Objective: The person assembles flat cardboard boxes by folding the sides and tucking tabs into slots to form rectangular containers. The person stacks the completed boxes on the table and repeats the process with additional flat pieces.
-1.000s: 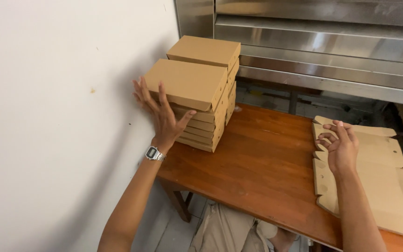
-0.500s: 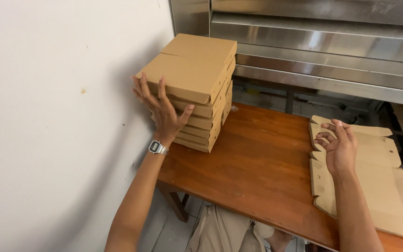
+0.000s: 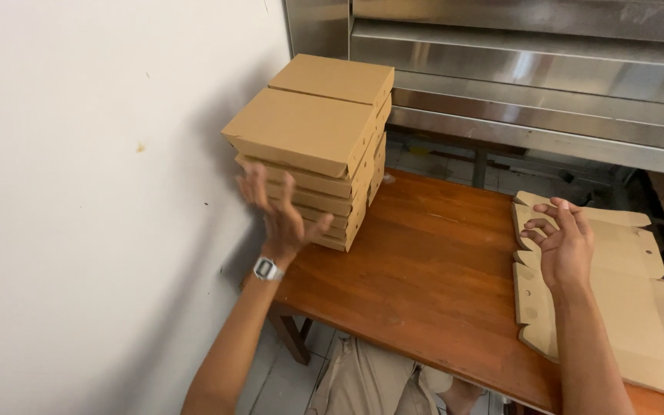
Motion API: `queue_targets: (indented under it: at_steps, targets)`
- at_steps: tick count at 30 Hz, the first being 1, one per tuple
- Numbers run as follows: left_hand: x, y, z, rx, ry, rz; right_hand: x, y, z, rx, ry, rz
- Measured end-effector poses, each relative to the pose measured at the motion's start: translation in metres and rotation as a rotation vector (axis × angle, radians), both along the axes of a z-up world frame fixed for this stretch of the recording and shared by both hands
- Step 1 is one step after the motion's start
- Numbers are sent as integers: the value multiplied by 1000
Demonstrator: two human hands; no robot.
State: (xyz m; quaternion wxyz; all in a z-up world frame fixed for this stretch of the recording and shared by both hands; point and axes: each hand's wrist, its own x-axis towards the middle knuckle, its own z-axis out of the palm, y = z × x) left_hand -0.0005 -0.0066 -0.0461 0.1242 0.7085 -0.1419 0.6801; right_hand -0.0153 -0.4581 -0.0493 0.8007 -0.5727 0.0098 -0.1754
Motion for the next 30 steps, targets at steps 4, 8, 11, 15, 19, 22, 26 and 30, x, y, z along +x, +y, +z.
queue_targets:
  at_steps: [4,8,11,15,19,22,26,30]
  targets:
    - [-40,-13,-33,150,-72,-73,1,-3,-2,4,-7,5]
    - [-79,-19,-37,199,389,-244,3,-4,-3,15,-15,15]
    - [-82,-15,-49,173,573,-258,2,-4,-5,5,-8,10]
    - [-76,-11,-61,188,687,-215,6,-5,-7,7,8,3]
    - [-80,-42,-69,294,797,-315,14,-8,-14,-17,27,-24]
    - [-76,-88,-57,332,593,-428,39,-43,-43,-423,43,-194]
    - [-53,-133,-33,474,849,-527,42,-88,-69,-1275,124,-316]
    - [-6,-168,-30,534,1116,-549,-34,-24,18,-1330,349,137]
